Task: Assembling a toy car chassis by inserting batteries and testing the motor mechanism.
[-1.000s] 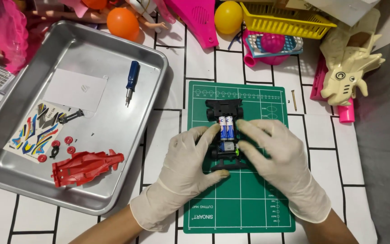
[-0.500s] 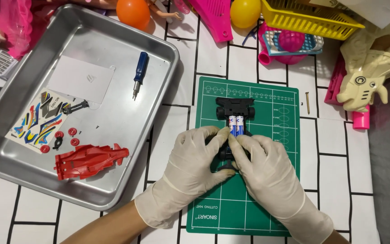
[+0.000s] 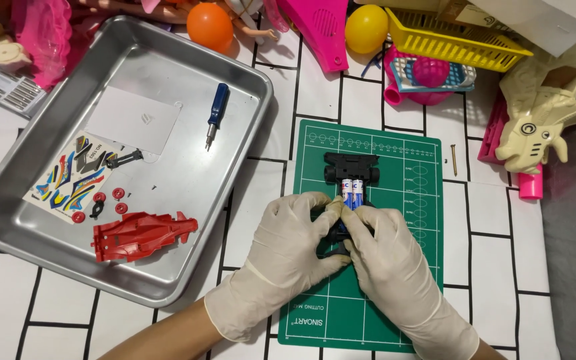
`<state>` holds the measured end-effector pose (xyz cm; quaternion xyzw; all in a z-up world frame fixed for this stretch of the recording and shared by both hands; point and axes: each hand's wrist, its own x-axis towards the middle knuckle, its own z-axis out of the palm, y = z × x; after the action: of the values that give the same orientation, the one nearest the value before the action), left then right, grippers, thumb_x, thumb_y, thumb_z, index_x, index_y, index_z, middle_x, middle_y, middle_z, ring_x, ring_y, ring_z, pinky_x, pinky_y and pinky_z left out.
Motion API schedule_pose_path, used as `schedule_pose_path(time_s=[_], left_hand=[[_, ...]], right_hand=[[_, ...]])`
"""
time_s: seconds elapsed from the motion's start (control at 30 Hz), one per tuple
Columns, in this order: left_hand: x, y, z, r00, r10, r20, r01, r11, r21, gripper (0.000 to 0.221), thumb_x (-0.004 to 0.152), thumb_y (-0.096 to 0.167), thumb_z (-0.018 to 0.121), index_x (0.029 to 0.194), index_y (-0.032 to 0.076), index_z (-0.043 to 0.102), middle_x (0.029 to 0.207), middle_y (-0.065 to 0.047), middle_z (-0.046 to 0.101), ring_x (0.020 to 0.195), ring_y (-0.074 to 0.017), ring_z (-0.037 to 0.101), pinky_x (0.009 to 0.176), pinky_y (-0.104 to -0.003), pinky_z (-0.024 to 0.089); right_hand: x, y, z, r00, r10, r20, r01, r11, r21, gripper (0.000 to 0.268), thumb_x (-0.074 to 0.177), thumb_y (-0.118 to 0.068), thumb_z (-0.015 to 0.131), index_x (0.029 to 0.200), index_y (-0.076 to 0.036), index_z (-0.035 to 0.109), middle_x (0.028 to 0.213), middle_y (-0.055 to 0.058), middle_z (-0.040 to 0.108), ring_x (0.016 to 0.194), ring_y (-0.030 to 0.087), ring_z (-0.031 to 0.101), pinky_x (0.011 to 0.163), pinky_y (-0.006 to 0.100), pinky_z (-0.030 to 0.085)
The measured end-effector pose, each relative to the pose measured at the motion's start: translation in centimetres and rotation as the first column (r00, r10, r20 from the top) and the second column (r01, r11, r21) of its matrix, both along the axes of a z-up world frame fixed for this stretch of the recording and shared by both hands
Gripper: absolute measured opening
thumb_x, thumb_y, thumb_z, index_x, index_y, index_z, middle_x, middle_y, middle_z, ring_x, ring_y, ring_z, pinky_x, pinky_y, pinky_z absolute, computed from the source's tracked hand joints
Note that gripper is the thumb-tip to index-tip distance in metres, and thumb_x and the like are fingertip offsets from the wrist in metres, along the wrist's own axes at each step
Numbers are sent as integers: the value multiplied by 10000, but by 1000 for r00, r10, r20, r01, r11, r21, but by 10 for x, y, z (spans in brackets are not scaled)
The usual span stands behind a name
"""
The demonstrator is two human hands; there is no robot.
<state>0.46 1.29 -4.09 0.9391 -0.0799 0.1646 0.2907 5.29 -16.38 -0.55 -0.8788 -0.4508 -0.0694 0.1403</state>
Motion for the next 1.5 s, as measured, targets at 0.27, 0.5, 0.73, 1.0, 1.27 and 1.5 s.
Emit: schedule_pose_path(time_s=[0.27,0.5,0.73,1.0,1.27,1.5], left_hand=[[0,-1,-1,1000,7,2,-7,999,39,748,724,500,850,1296,53,669,1122,-183,658,971,-408,647,766,-529,536],[-1,-2,-3,1000,26,11,-26,998,53,756,724,496,849,1308,49,673,1137,-171,658,975,-396,644,772,-519,533],[-1,-1,-4,999,40,6,-40,998,51,776,707,502,859,1320,68,664,1200,-159,659,1012,-385,645,804,-505,529],[-3,-3,-5,999,40,-13,-40,998,56,815,672,477,879,1336,61,654,1201,-164,655,1040,-387,631,829,-512,528],[-7,-5,-5,999,36,10,-36,999,33,817,667,443,877,1329,26,640,1188,-180,642,1008,-402,612,810,-517,518],[-9,-5,-3,999,36,-6,-36,999,30,842,658,455,884,1344,35,638,1186,-175,642,1033,-386,593,835,-506,519]], right_hand=[[2,0,4,1000,27,-12,-26,998,49,383,919,10,649,1298,44,607,1107,159,609,948,326,571,823,382,543],[2,0,4,998,55,37,-59,994,94,370,919,15,685,1281,54,619,1101,173,627,950,338,596,820,392,557],[3,1,-3,996,-21,89,32,993,-115,606,886,-106,626,1458,31,481,1262,231,568,1025,393,577,885,480,494],[-4,-1,-17,966,15,259,-3,999,-46,345,880,73,632,1223,55,655,1067,196,640,834,361,557,642,442,496],[-9,0,-11,988,-6,154,2,1000,27,308,927,68,634,1233,45,659,1103,181,654,877,361,543,669,405,501],[-13,3,-1,991,5,133,-18,995,101,311,943,73,669,1254,68,657,1119,200,652,914,364,569,736,408,523]])
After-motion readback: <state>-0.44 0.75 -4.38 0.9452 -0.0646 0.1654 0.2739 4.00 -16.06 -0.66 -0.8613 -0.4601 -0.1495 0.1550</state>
